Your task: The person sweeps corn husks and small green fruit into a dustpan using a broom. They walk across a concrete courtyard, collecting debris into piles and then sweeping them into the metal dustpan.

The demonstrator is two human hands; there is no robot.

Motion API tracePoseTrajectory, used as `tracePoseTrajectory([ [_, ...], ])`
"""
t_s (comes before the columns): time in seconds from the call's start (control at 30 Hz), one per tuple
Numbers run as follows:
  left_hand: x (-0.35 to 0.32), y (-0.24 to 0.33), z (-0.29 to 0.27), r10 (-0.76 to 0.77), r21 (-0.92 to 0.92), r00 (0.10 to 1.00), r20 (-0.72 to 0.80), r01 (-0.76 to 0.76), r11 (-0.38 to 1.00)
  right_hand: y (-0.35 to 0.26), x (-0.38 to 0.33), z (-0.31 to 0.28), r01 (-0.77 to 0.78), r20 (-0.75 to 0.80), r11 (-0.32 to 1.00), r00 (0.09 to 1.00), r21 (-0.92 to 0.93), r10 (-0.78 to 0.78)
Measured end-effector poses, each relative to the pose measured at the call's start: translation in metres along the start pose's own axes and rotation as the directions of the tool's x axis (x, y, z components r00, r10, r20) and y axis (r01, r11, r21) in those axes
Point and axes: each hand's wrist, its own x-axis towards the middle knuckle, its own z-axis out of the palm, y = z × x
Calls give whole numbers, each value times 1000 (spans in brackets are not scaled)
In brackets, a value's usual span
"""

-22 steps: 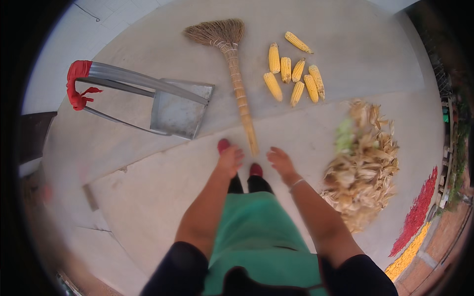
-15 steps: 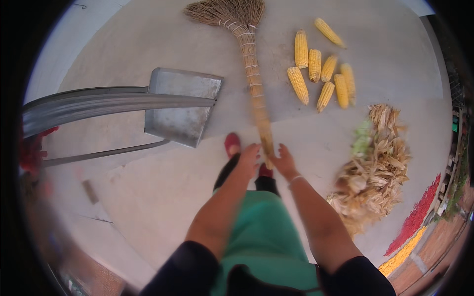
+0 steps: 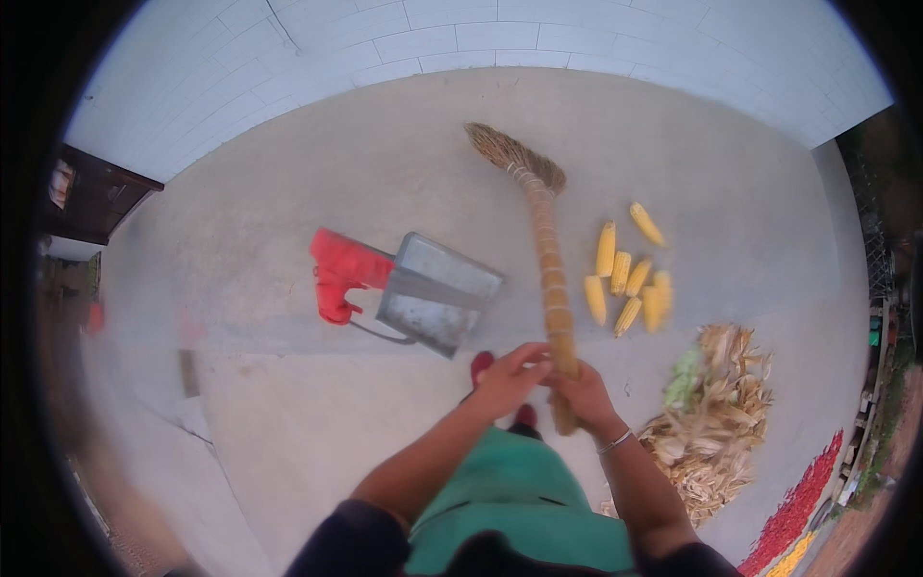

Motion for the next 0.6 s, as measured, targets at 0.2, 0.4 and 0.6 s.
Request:
tracePoseTrajectory([
  [0.2, -113, 174, -90, 845, 763, 328, -421, -375, 526, -119, -77, 99, -10, 226, 853, 966, 522, -127],
  [0.4, -98, 129, -143, 364, 227, 716, -595, -285, 931, -145, -60, 155, 130, 365, 933, 895, 335, -256],
  [0.6, -228, 106, -145, 297, 30, 704, -645, -365, 930, -118, -135, 227, 295, 468, 944, 821, 145, -329],
])
